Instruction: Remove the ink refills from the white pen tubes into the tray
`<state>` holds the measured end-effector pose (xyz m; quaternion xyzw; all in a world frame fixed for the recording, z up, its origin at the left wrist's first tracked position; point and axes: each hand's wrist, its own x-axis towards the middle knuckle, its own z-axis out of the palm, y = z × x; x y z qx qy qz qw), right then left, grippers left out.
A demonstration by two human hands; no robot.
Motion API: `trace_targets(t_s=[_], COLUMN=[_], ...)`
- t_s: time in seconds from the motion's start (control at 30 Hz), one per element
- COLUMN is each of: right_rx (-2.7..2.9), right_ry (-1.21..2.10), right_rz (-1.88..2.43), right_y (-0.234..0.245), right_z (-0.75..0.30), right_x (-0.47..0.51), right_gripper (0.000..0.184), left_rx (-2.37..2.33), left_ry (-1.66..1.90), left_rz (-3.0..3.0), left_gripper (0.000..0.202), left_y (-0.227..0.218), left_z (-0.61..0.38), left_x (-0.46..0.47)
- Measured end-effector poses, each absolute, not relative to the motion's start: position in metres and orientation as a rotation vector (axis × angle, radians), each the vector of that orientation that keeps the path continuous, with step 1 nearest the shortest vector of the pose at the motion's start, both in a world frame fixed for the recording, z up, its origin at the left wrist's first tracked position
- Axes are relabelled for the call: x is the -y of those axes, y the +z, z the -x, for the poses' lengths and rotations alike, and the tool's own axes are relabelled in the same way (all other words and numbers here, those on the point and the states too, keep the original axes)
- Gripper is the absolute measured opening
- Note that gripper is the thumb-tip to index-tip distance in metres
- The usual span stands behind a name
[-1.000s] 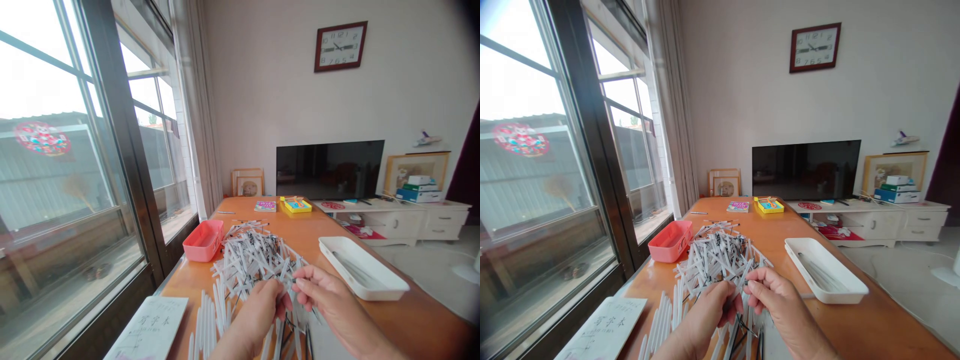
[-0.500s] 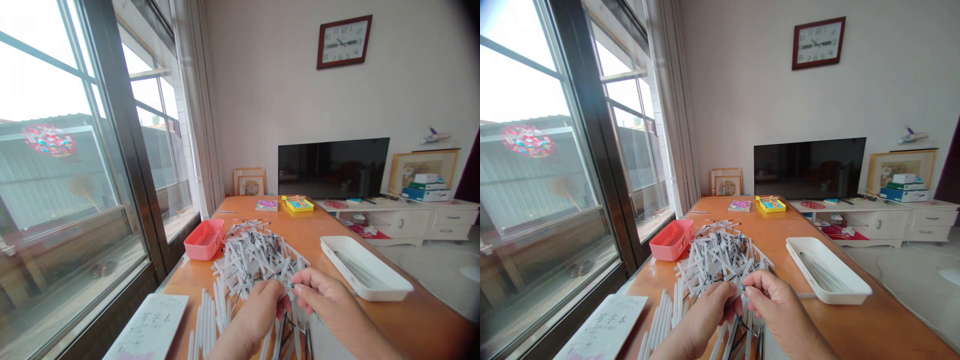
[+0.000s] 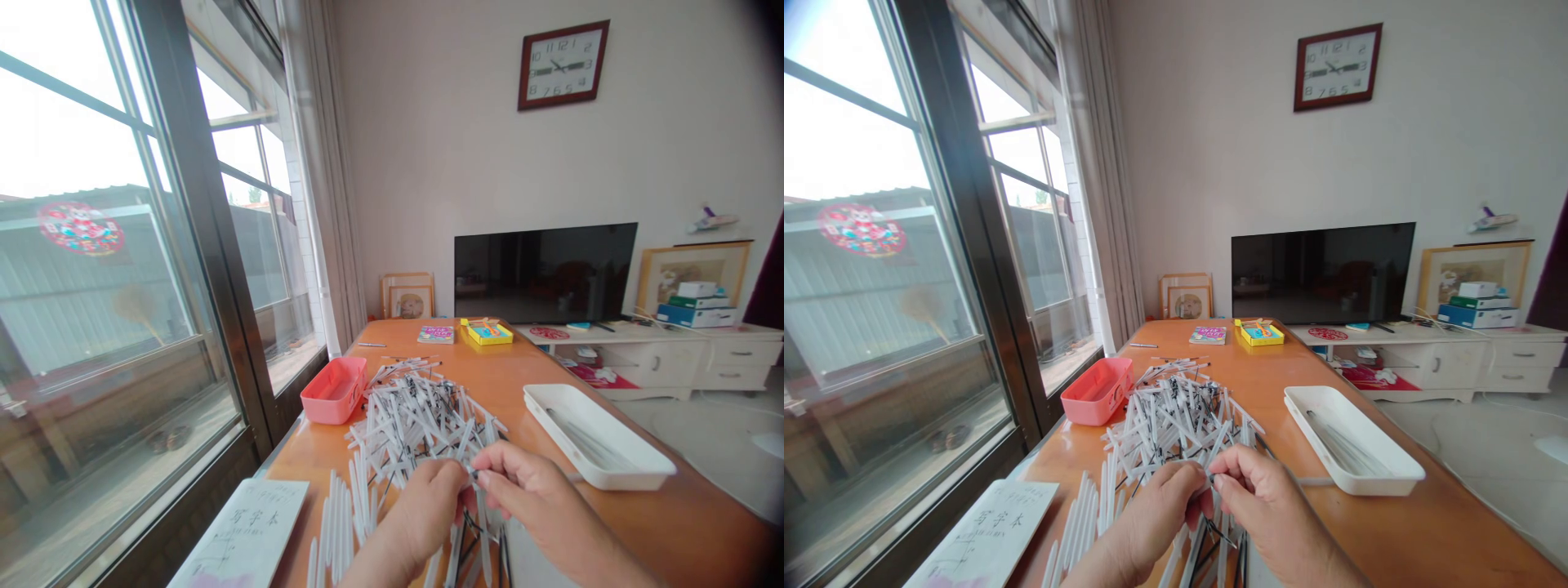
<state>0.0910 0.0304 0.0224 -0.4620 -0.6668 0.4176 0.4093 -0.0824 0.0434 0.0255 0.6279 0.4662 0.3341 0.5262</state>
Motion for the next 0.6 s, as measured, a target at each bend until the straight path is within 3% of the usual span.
trace_targets(t_s=[0.6], right_rx=[1.730], right_ry=[1.031], right_rz=[1.318], right_y=[0.005], right_z=[-0.094], right_x=[-0.036], right_gripper=[0.029], left_rx=[-1.145], left_ry=[0.721], left_rz=[-1.761], left_gripper=[0.032], left_y=[0.022], left_z=[0.086], left_x=[-0.044])
